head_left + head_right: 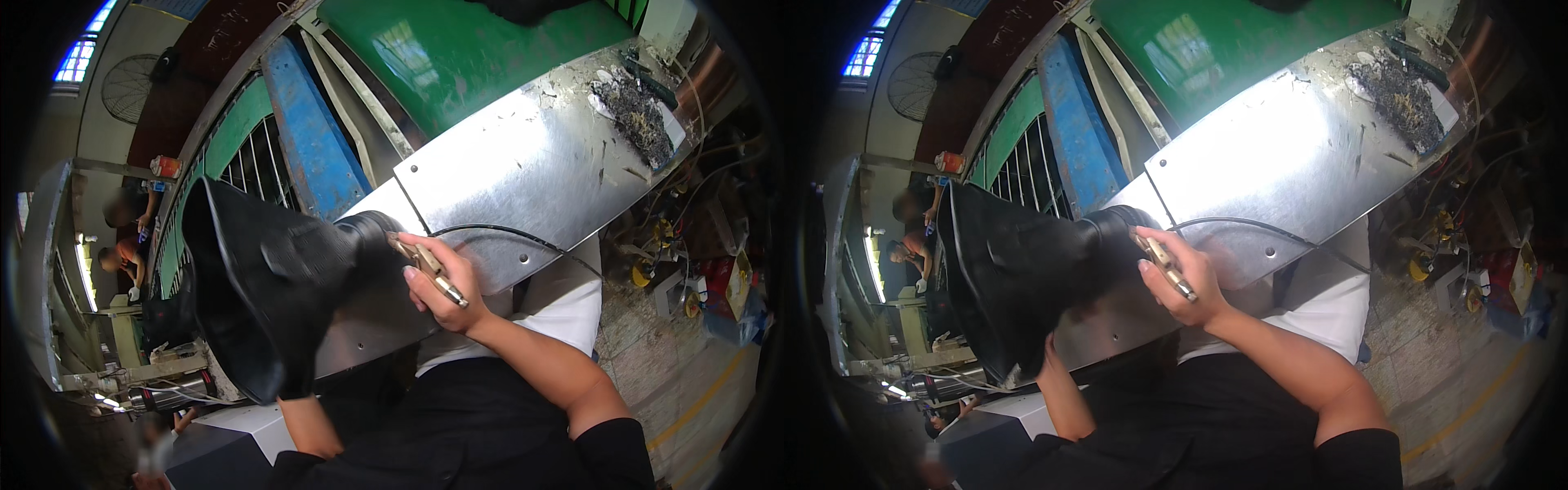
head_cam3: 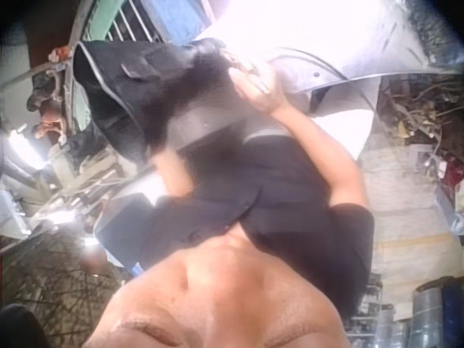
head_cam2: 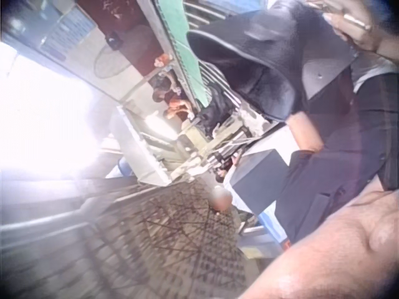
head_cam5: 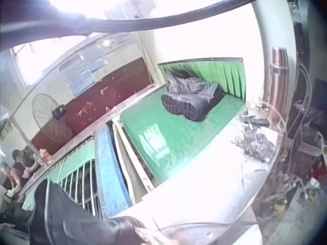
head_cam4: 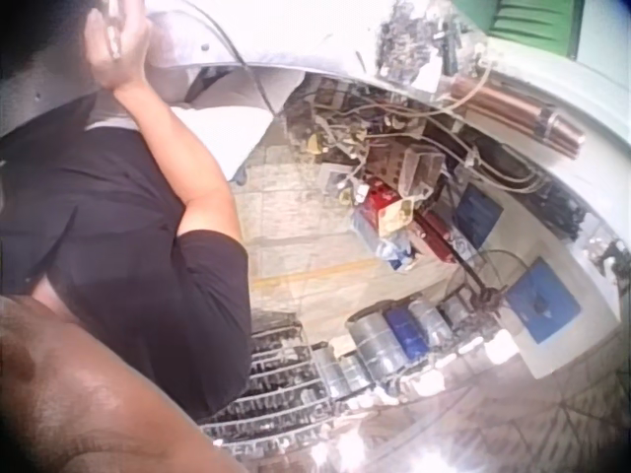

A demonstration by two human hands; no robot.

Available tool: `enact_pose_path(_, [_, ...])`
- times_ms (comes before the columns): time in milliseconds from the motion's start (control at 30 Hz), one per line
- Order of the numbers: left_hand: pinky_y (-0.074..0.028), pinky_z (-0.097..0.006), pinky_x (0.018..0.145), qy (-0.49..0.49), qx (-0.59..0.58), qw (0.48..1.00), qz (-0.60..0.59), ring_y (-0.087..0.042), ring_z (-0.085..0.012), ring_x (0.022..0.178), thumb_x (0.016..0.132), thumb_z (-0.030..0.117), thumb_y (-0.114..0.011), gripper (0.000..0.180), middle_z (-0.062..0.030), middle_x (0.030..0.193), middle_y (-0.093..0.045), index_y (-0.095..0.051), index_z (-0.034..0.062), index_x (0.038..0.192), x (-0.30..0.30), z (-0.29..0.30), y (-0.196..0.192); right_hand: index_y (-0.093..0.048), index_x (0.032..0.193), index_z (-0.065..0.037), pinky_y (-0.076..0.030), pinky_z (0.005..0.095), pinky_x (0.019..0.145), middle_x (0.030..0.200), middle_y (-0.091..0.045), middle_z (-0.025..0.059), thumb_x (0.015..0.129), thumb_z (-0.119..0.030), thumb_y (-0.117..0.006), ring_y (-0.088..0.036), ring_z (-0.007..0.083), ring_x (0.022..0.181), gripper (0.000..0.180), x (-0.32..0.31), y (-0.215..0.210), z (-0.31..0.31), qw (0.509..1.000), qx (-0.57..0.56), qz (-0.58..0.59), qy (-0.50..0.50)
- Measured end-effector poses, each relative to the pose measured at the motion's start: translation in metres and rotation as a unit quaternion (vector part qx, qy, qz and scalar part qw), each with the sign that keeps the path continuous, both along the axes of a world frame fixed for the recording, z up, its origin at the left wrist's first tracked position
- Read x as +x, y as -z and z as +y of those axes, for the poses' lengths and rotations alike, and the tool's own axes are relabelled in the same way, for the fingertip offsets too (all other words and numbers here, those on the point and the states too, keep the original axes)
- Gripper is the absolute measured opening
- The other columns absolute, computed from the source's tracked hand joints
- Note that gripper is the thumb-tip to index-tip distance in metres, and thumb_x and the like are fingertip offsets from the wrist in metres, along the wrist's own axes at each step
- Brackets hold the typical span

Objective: The person takes black boots from a conveyor belt and uses a handheld tool to treat the leather surface, focusing on the heel and seams. They rotate each boot to reach multiple areas before returning it to the conveyor belt.

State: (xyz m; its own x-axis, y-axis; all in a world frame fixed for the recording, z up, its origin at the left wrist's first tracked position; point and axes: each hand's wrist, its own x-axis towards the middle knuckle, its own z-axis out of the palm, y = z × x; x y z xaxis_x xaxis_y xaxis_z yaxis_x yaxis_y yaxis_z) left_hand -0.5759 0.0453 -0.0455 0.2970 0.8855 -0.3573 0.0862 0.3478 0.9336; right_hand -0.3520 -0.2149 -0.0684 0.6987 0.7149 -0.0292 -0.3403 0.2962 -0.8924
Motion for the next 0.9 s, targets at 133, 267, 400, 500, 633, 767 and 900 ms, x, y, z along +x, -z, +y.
enact_pose_path(133, [-0.051,-0.029,0.082,-0.024,0.002,0.993,0.114,-0.065,-0.0145,0.1,0.099,0.046,-0.048,0.045,-0.0028,0.116,-0.066,-0.055,0.0118,0.128,-0.05,-0.039,-0.002,-0.054,0.128,-0.003,-0.038,0.0238,0.053,0.062,-0.056,0.0009,0.089,-0.015,-0.06,-0.048,0.0072,0.053,0.041,-0.006,0.007,0.007,1.0,-0.009,-0.022,0.008])
enact_pose_path(267, [-0.052,-0.03,0.071,0.051,-0.058,0.99,0.121,-0.067,-0.0184,0.095,0.099,0.053,-0.043,0.054,-0.0058,0.118,-0.066,-0.052,0.0106,0.13,-0.088,-0.091,-0.001,-0.051,0.13,-0.001,-0.038,0.0229,0.053,0.062,-0.055,0.0009,0.089,-0.013,-0.06,-0.047,0.0059,0.054,0.044,-0.01,0.001,-0.004,1.0,-0.017,-0.025,-0.003])
enact_pose_path(400, [-0.056,-0.033,0.069,0.121,-0.126,0.97,0.169,-0.069,-0.0277,0.094,0.096,0.061,-0.041,0.069,-0.0127,0.118,-0.066,-0.047,0.0057,0.135,-0.064,-0.148,-0.02,-0.048,0.133,0.001,-0.039,0.0203,0.054,0.065,-0.054,-0.0028,0.09,-0.009,-0.058,-0.049,0.0033,0.057,0.046,-0.013,0.001,-0.018,0.997,-0.027,-0.067,-0.018])
enact_pose_path(500, [-0.058,-0.037,0.076,0.201,-0.185,0.949,0.158,-0.068,-0.0332,0.098,0.092,0.066,-0.043,0.079,-0.017,0.12,-0.064,-0.042,0.0028,0.14,-0.048,-0.171,-0.026,-0.049,0.132,0.001,-0.038,0.021,0.055,0.065,-0.055,-0.0017,0.089,-0.009,-0.059,-0.049,0.0038,0.058,0.046,-0.013,0.002,-0.024,0.994,-0.037,-0.102,-0.008])
enact_pose_path(633, [-0.056,-0.043,0.087,0.264,-0.242,0.93,0.081,-0.065,-0.0387,0.105,0.092,0.064,-0.045,0.084,-0.0251,0.124,-0.059,-0.039,-0.0054,0.138,-0.023,-0.193,-0.031,-0.05,0.131,0.001,-0.037,0.0226,0.052,0.063,-0.056,0.0017,0.088,-0.009,-0.061,-0.049,0.0056,0.054,0.046,-0.015,0.005,-0.027,0.997,-0.018,-0.078,0.011])
enact_pose_path(767, [-0.052,-0.044,0.095,0.294,-0.278,0.914,0.037,-0.062,-0.0404,0.111,0.091,0.064,-0.045,0.088,-0.0286,0.125,-0.057,-0.036,-0.0087,0.139,-0.005,-0.199,-0.026,-0.05,0.131,0.001,-0.038,0.0229,0.053,0.064,-0.057,0.0033,0.088,-0.01,-0.061,-0.05,0.0062,0.055,0.046,-0.014,0.009,-0.029,0.996,0.01,-0.087,0.027])
enact_pose_path(900, [-0.051,-0.044,0.098,0.315,-0.283,0.906,0.007,-0.059,-0.0407,0.115,0.092,0.064,-0.041,0.088,-0.0302,0.129,-0.053,-0.031,-0.008,0.142,0.0,-0.205,-0.02,-0.051,0.131,0.0,-0.037,0.0232,0.053,0.065,-0.058,0.0027,0.088,-0.009,-0.061,-0.049,0.0058,0.055,0.045,-0.008,0.004,-0.041,0.997,-0.011,-0.071,-0.012])
